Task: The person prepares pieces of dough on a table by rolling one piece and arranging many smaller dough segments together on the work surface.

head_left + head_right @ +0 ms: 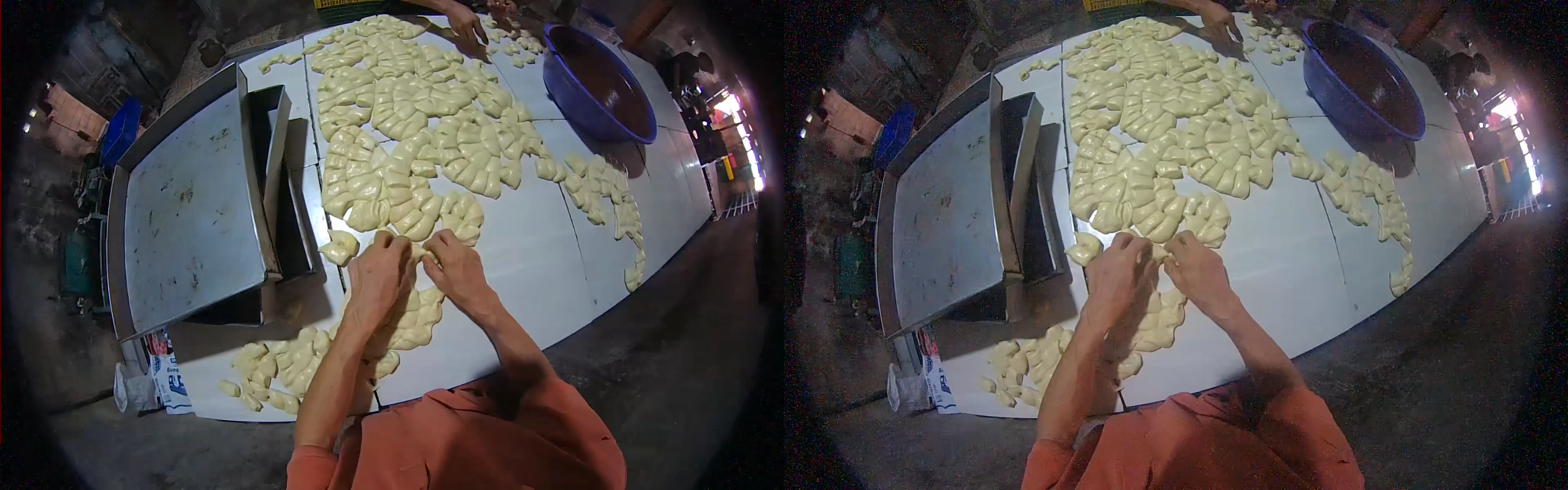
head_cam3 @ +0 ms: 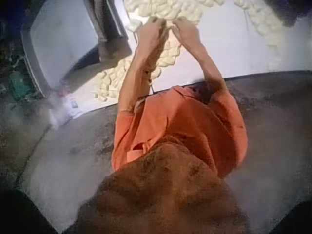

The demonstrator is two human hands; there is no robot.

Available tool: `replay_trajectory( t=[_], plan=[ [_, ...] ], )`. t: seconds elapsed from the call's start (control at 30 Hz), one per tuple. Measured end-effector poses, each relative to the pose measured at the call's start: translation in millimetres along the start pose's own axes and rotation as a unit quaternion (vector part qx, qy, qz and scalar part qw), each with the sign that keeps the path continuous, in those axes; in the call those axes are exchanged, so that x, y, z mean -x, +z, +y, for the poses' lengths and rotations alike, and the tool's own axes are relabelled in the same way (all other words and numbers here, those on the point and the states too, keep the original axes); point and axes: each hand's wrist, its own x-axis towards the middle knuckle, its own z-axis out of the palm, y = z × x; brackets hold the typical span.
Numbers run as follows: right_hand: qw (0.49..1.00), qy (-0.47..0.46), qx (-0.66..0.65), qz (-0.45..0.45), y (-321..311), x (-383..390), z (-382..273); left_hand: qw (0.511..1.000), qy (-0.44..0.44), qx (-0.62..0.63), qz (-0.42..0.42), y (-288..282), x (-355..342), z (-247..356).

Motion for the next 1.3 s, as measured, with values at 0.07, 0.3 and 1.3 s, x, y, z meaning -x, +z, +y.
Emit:
replay_trajectory(
  t=[0.07, 0.3, 1.3],
  plan=[
    [0.996, -0.009, -0.085, -0.010, -4, 0, 3, 0.999, -0.033, -0.009, -0.008, -5, -2, 0],
    [0.993, -0.073, -0.087, -0.025, 7, 36, -11, 0.996, -0.083, 0.020, 0.036, -6, 10, -4],
    [0.923, 0.319, -0.005, 0.217, -101, -15, 115, 0.999, 0.042, -0.028, -0.001, -4, -25, 59]
  ],
)
